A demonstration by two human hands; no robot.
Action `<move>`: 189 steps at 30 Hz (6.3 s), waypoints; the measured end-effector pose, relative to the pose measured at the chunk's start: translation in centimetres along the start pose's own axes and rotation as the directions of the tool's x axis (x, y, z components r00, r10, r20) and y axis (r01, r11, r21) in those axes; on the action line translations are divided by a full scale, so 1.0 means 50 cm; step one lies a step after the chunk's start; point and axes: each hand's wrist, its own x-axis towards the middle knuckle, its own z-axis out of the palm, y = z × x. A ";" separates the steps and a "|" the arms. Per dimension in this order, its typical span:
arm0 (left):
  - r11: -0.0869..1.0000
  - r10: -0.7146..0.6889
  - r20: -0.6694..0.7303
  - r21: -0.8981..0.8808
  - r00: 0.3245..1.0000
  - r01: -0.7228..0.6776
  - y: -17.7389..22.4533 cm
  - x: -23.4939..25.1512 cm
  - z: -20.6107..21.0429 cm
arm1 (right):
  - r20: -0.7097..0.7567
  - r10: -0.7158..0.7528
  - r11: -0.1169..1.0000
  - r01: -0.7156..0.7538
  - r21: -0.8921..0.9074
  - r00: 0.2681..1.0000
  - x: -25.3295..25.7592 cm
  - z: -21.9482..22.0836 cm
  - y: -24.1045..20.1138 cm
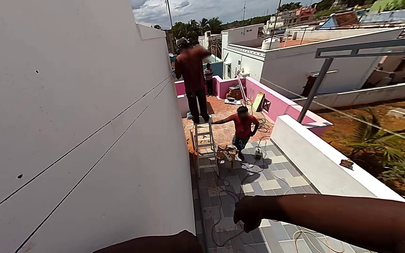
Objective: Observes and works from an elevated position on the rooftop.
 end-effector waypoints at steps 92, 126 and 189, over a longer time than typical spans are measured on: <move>1.000 -0.006 0.008 0.016 1.000 0.005 0.006 0.001 0.002 | -0.010 -0.007 1.000 0.008 0.012 1.000 -0.003 0.002 0.000; 1.000 -0.001 0.018 0.008 1.000 0.001 0.000 0.003 0.003 | -0.005 -0.004 1.000 0.004 0.004 1.000 0.001 -0.002 0.000; 1.000 -0.003 0.002 -0.021 1.000 0.003 -0.036 0.100 0.051 | -0.019 0.022 1.000 -0.021 0.020 1.000 -0.006 0.001 -0.004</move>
